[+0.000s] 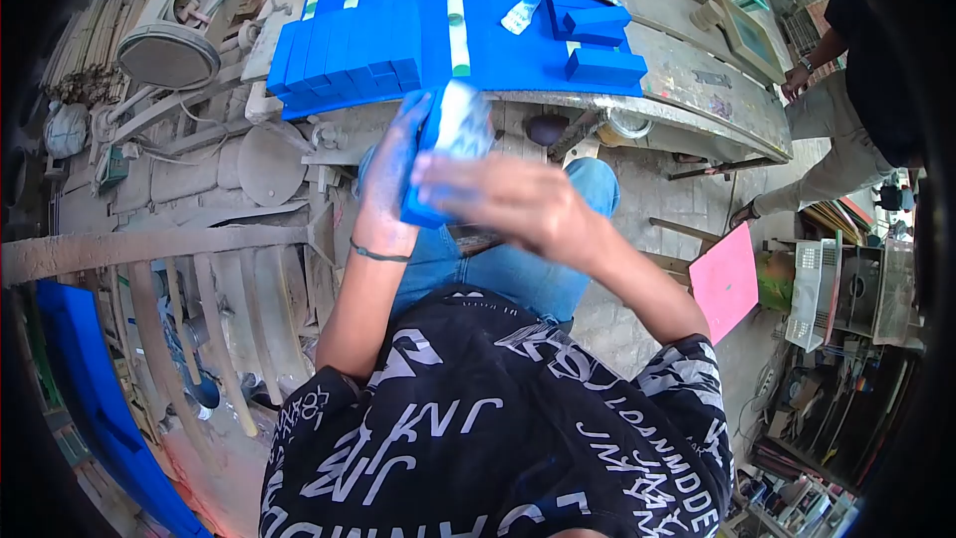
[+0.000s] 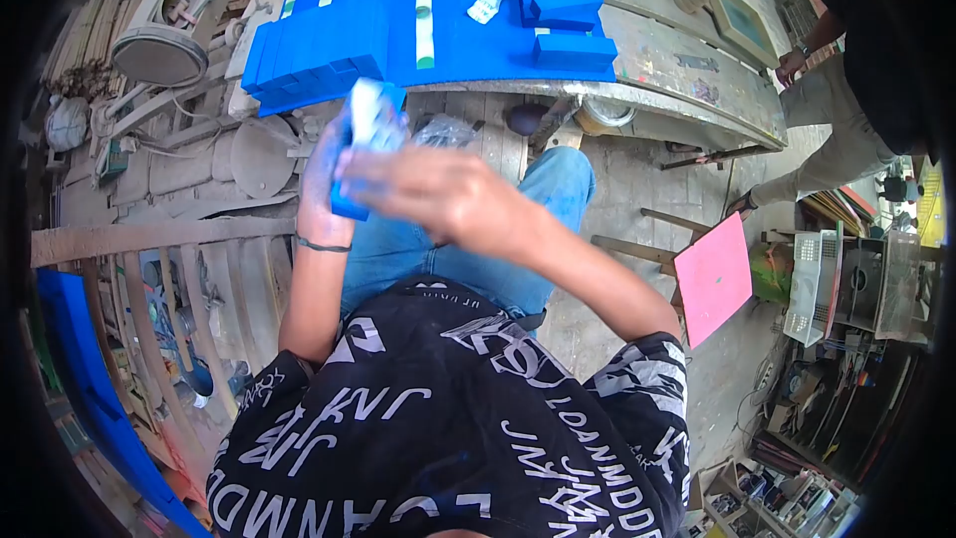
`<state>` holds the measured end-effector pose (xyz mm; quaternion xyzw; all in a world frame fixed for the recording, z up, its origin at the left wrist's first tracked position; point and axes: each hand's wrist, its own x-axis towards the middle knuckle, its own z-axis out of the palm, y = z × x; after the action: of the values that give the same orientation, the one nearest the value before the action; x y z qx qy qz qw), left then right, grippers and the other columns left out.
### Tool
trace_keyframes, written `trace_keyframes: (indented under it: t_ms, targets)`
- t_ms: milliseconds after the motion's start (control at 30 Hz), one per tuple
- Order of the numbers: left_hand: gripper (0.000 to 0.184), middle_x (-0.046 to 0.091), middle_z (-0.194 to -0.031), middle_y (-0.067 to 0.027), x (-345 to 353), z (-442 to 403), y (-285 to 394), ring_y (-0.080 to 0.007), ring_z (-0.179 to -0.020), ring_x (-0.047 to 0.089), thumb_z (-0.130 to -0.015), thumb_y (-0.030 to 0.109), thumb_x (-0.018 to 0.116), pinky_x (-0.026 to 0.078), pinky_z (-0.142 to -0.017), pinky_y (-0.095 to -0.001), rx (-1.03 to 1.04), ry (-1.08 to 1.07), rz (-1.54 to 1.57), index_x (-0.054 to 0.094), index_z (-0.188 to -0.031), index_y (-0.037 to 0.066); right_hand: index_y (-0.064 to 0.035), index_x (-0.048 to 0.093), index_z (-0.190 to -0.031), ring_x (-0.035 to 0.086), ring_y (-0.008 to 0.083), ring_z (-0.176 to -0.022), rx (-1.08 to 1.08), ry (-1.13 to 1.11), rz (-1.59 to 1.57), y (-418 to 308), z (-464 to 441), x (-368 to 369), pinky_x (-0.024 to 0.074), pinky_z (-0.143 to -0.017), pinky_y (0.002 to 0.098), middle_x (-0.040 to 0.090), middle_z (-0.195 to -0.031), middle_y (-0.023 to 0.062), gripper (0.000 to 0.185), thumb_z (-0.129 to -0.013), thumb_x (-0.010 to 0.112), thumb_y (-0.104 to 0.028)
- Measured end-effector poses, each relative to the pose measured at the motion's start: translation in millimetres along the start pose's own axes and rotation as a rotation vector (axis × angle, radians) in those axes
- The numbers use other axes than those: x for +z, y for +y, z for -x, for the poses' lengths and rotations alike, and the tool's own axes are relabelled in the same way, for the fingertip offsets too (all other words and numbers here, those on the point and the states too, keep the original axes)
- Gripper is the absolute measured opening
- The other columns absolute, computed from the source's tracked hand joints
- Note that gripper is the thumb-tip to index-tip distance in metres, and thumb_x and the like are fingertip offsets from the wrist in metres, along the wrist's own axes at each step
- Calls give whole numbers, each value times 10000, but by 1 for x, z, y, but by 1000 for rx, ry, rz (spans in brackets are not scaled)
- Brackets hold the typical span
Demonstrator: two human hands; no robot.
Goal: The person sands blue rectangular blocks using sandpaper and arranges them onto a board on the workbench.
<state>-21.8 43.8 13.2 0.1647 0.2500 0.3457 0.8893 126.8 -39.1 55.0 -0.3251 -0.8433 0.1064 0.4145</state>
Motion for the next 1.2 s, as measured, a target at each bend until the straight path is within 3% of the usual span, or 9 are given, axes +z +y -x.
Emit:
trace_keyframes:
  t_ms: [500,567,600,700,733,833,1033,1100,1200]
  targets:
    - [232,614,-978,-82,-6,-3,5,-180,-801,628,-961,277,492,544,-664,-331,42,68,-78,528,-1103,98,-9,637,-1106,601,313,-1108,-9,14,-84,-5,-6,4,522,-916,387,616,-1195,153,482,-641,558,94]
    - [247,622,-929,-85,-14,-11,3,-195,-759,632,-960,287,491,546,-649,-341,54,5,1,535,-1095,85,5,660,-1090,604,317,-1118,122,27,15,19,1,2,491,-951,425,631,-1172,176,331,-789,524,-9]
    - [258,625,-921,-86,17,6,2,-194,-757,632,-962,291,487,546,-661,-337,136,254,-181,542,-1092,75,11,665,-1075,608,320,-1111,140,53,40,24,2,0,497,-943,419,636,-1162,173,308,-803,530,-42]
    - [252,619,-945,-81,6,-1,7,-175,-787,625,-966,295,479,543,-650,-322,28,117,-76,544,-1092,86,5,644,-1063,597,304,-1120,28,-13,2,-11,-2,-1,511,-939,380,630,-1173,140,394,-689,546,84]
    - [309,632,-887,-69,-6,-5,8,-180,-741,626,-917,332,585,544,-662,-341,46,91,-126,576,-1082,71,14,643,-1033,598,306,-1116,-27,-15,-59,-14,-5,0,518,-926,383,630,-1171,141,380,-672,553,91]
    - [333,630,-881,-76,-4,-14,0,-162,-742,626,-919,306,588,542,-656,-318,127,87,-72,563,-1138,55,-18,679,-1051,620,307,-1092,61,65,53,18,-1,6,522,-904,415,646,-1145,159,293,-778,573,-11]
    - [300,619,-884,-36,-2,2,2,-129,-767,622,-929,251,581,525,-678,-264,226,39,-168,559,-1178,87,-15,666,-1064,623,304,-1086,-56,-24,-56,1,-8,8,523,-896,396,646,-1149,143,354,-735,561,59]
    - [192,614,-862,-48,-12,-16,2,-142,-748,617,-915,242,602,516,-638,-274,247,39,-146,571,-1032,94,-12,677,-1047,617,305,-1100,9,23,63,25,-7,6,525,-884,394,644,-1159,144,322,-740,583,10]
    - [181,612,-895,-37,3,5,6,-116,-769,606,-921,235,594,507,-655,-255,252,104,-188,586,-1042,100,-10,678,-1043,610,302,-1109,5,-4,40,2,-7,7,520,-897,383,643,-1154,153,334,-731,573,45]
